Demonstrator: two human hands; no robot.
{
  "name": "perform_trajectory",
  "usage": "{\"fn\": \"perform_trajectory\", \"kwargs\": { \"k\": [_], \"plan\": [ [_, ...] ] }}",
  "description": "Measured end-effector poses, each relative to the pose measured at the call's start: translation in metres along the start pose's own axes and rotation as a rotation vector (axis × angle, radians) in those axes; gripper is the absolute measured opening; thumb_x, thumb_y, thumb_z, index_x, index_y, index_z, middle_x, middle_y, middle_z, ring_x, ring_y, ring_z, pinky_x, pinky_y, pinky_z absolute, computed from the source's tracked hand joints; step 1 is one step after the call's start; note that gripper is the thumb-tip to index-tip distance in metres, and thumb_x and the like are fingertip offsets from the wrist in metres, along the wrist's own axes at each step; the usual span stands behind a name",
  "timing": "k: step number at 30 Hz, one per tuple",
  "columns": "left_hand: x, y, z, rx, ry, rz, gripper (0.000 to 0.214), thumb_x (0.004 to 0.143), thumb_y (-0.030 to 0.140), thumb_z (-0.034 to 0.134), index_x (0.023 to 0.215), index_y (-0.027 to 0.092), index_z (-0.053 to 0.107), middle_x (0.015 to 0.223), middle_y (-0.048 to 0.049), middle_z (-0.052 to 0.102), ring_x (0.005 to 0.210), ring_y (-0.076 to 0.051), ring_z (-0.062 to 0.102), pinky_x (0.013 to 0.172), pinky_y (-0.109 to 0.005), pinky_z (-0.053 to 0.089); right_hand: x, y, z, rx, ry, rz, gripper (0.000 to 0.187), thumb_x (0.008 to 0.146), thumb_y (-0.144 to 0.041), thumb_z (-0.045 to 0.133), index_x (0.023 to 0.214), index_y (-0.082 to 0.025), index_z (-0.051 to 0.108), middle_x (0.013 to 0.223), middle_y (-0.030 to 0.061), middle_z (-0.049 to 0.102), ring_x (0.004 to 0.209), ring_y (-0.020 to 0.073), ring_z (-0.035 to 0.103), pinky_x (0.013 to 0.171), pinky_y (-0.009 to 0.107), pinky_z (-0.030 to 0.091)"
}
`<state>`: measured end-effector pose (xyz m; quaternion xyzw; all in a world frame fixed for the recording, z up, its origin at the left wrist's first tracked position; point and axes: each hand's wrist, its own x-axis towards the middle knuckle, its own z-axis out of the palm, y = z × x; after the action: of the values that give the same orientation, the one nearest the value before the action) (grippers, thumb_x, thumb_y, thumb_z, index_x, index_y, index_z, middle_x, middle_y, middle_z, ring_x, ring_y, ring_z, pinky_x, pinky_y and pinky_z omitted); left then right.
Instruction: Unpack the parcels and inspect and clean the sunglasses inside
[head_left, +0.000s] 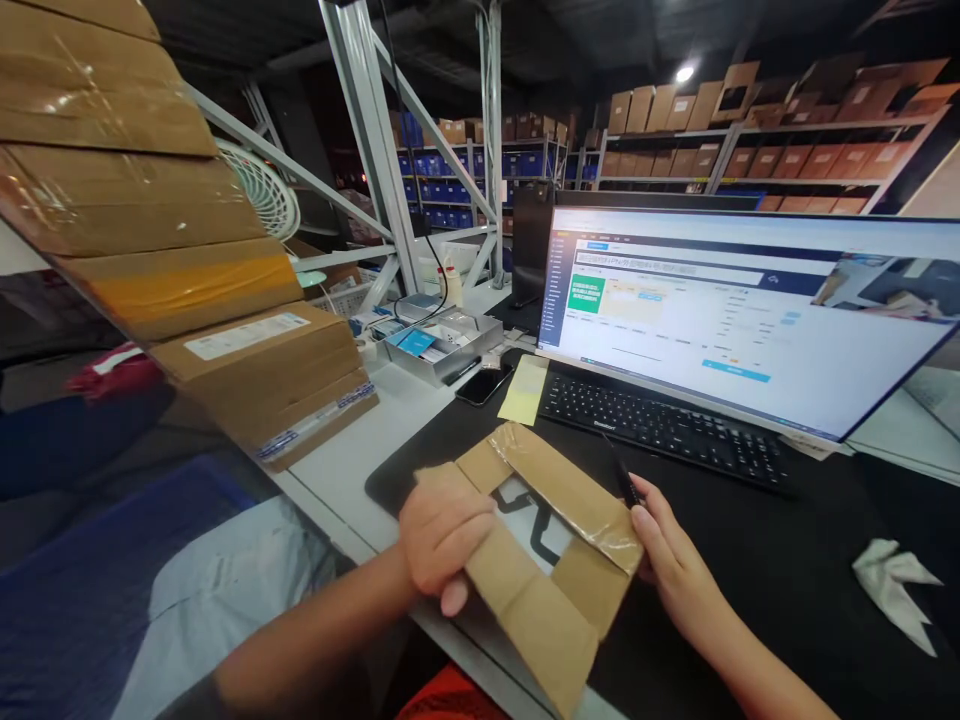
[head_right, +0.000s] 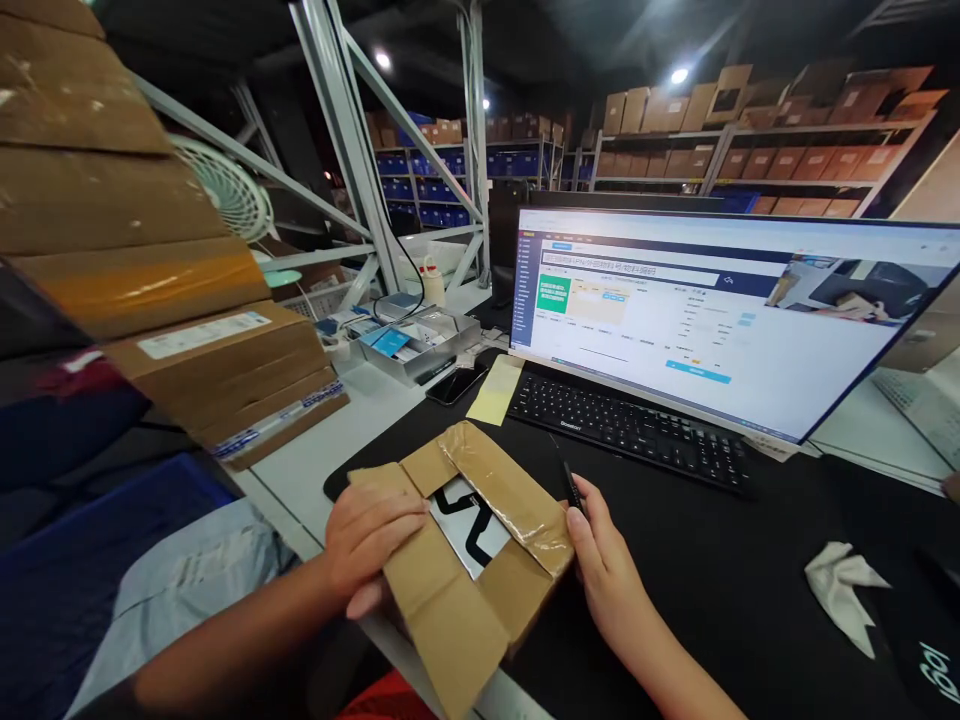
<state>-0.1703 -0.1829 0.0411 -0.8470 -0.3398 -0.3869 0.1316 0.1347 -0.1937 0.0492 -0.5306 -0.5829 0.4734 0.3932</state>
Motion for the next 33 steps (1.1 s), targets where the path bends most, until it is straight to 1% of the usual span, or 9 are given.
{"fn": "perform_trajectory", "kwargs": {
  "k": [3, 7, 11, 14, 16, 19, 21, 26, 33],
  "plan": [
    [-0.030, 0.007, 0.007, 0.027, 0.105, 0.145, 0.075, 0.103, 0.055, 0.006, 0.123, 0.013, 0.065, 0.115, -0.0198, 0.074, 0.117, -0.031, 0.065, 0.087, -0.045, 0.054, 0.002, 0.000, 0.002, -0.027, 0.037, -0.045, 0.060, 0.097, -0.064, 0.038, 0.141, -0.024, 0.042, 0.121, 0.0113, 0.066, 0.115, 0.0294, 0.062, 0.095, 0.042, 0.054],
    [-0.036, 0.008, 0.003, 0.067, -0.027, 0.195, 0.060, 0.107, 0.043, 0.018, 0.140, 0.005, 0.050, 0.135, -0.0270, 0.062, 0.143, -0.034, 0.042, 0.106, -0.052, 0.047, 0.005, 0.004, 0.003, -0.057, 0.048, -0.066, 0.056, 0.099, -0.060, 0.036, 0.142, -0.024, 0.042, 0.117, 0.0098, 0.067, 0.106, 0.0277, 0.066, 0.087, 0.040, 0.055],
    [0.019, 0.006, -0.036, -0.075, -0.165, 0.325, 0.049, 0.106, 0.037, 0.030, 0.129, 0.007, 0.061, 0.133, -0.0227, 0.065, 0.137, -0.031, 0.050, 0.105, -0.050, 0.051, 0.005, -0.001, 0.000, -0.135, 0.016, -0.119, 0.052, 0.101, -0.058, 0.035, 0.138, -0.023, 0.047, 0.107, 0.0075, 0.069, 0.097, 0.0258, 0.066, 0.084, 0.038, 0.053],
    [0.085, 0.011, -0.059, -0.105, -0.513, 0.224, 0.028, 0.099, 0.026, 0.052, 0.084, 0.018, 0.074, 0.132, -0.0084, 0.069, 0.127, -0.028, 0.060, 0.106, -0.044, 0.051, 0.005, -0.013, -0.011, -0.261, 0.035, -0.187, 0.049, 0.102, -0.055, 0.037, 0.132, -0.022, 0.055, 0.101, 0.0059, 0.070, 0.094, 0.0247, 0.066, 0.084, 0.037, 0.052],
    [0.121, 0.013, -0.057, -0.127, -0.733, 0.223, 0.015, 0.088, 0.028, 0.070, 0.100, 0.019, 0.074, 0.139, -0.0101, 0.064, 0.131, -0.030, 0.056, 0.110, -0.044, 0.047, 0.000, -0.025, -0.026, -0.354, 0.073, -0.225, 0.048, 0.102, -0.053, 0.037, 0.130, -0.022, 0.060, 0.099, 0.0063, 0.072, 0.093, 0.0248, 0.067, 0.083, 0.037, 0.053],
    [0.149, 0.007, -0.030, -0.077, -0.870, 0.240, 0.090, 0.067, 0.031, 0.088, 0.146, 0.018, 0.047, 0.159, -0.0202, 0.037, 0.145, -0.037, 0.039, 0.116, -0.048, 0.037, -0.018, -0.049, -0.057, -0.549, 0.056, -0.264, 0.043, 0.103, -0.048, 0.041, 0.130, -0.025, 0.066, 0.107, 0.0074, 0.074, 0.097, 0.0257, 0.068, 0.090, 0.040, 0.053],
    [0.154, 0.000, -0.008, -0.090, -0.890, 0.290, 0.091, 0.067, 0.038, 0.088, 0.145, 0.019, 0.046, 0.156, -0.0194, 0.043, 0.143, -0.036, 0.043, 0.114, -0.044, 0.040, -0.037, -0.065, -0.073, -0.677, -0.039, -0.287, 0.039, 0.102, -0.046, 0.045, 0.132, -0.031, 0.066, 0.116, 0.0067, 0.073, 0.104, 0.0267, 0.068, 0.094, 0.041, 0.053],
    [0.148, -0.010, 0.016, -0.125, -0.802, 0.384, 0.042, 0.091, 0.035, 0.065, 0.128, 0.016, 0.058, 0.122, -0.0161, 0.069, 0.111, -0.027, 0.068, 0.089, -0.032, 0.054, -0.070, -0.082, -0.080, -0.865, -0.228, -0.295, 0.036, 0.103, -0.045, 0.045, 0.132, -0.040, 0.066, 0.101, 0.0044, 0.075, 0.085, 0.0241, 0.072, 0.075, 0.035, 0.057],
    [0.131, -0.012, 0.012, -0.164, -0.631, 0.377, 0.036, 0.102, 0.034, 0.040, 0.122, 0.015, 0.063, 0.112, -0.0145, 0.071, 0.101, -0.026, 0.066, 0.087, -0.037, 0.053, -0.059, -0.063, -0.085, -1.076, -0.031, -0.306, 0.036, 0.102, -0.042, 0.045, 0.126, -0.035, 0.071, 0.089, 0.0063, 0.074, 0.074, 0.0253, 0.071, 0.061, 0.035, 0.054]
  ]
}}
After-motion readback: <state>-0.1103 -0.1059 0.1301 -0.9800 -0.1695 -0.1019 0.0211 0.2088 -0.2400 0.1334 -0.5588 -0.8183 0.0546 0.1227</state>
